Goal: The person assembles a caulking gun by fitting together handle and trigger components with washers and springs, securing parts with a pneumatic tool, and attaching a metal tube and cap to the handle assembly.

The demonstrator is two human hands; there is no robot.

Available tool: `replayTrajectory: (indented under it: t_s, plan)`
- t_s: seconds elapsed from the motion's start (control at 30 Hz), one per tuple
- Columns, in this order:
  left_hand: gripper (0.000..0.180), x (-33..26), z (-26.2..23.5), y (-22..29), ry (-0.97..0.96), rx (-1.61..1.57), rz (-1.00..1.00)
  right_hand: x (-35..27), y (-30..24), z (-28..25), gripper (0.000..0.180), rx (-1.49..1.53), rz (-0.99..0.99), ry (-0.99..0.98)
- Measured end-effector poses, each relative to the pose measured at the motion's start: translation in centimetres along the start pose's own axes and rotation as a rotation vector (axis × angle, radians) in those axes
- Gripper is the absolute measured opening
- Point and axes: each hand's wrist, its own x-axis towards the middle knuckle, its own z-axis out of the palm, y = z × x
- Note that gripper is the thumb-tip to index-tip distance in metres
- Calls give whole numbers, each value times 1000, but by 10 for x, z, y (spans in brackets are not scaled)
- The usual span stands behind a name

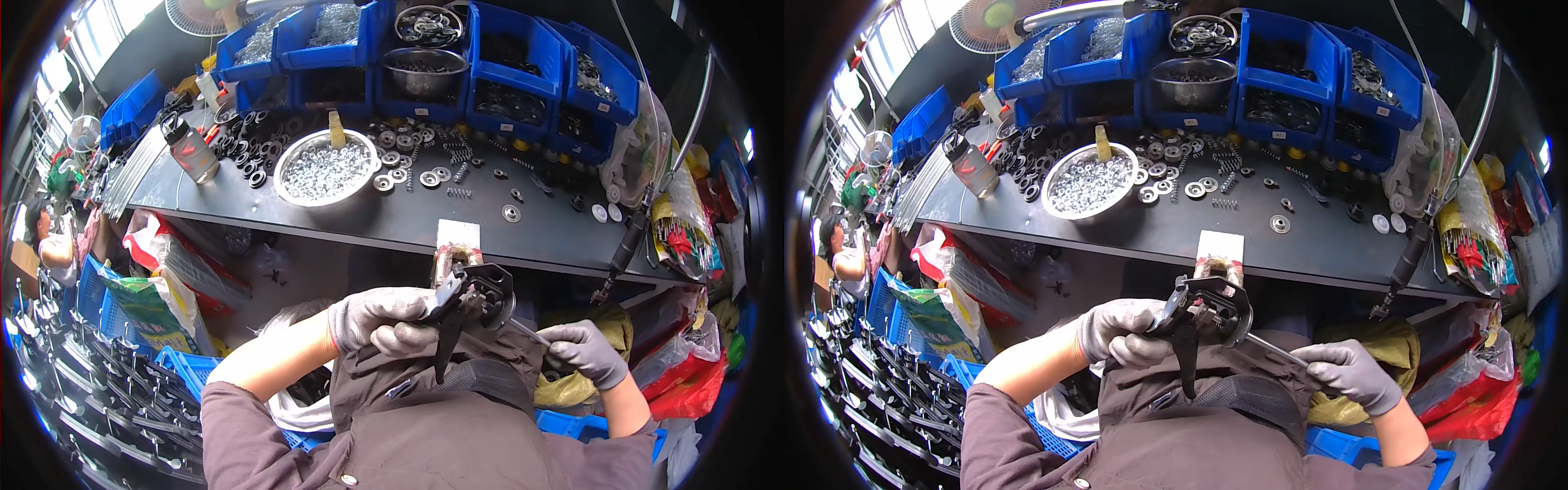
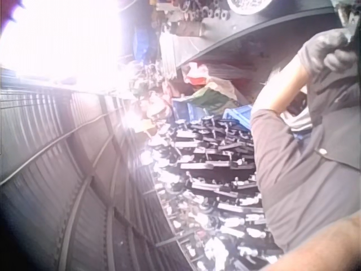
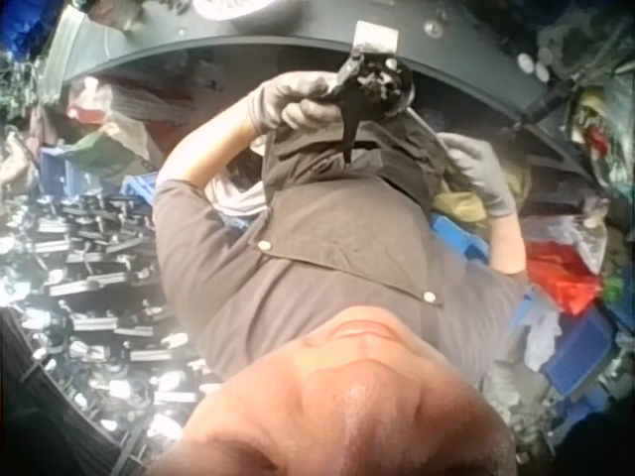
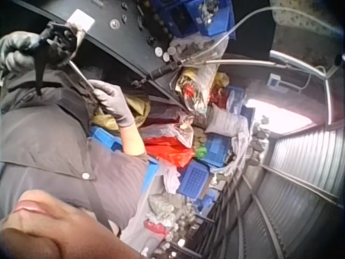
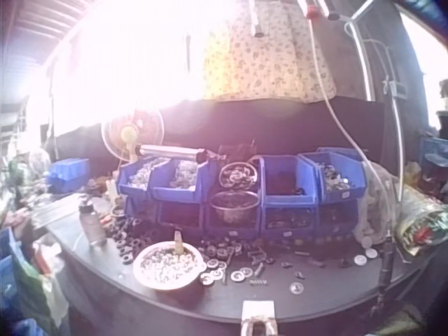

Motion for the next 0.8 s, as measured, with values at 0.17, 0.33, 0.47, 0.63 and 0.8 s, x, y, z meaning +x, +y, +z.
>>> replayTrajectory:
  t_s: [0.17, 0.33, 0.47, 0.63, 0.8]
  plan:
    - [55, -8, -11, 2, -31, -16, -67, 4, 15, 10, 27, -939, -781, 311]
    - [49, -7, -15, 1, -101, -188, -64, 0, 17, 24, 34, 145, 85, -71]
    - [61, -7, -11, -2, -50, -295, -78, 9, 14, 31, 35, -1045, -852, 334]
    - [47, -6, -14, 2, -178, -320, -56, 10, 15, 40, 33, 84, -14, 22]
    - [45, -9, -20, -2, -162, -360, -16, 24, 9, 42, 36, -1025, -914, 488]
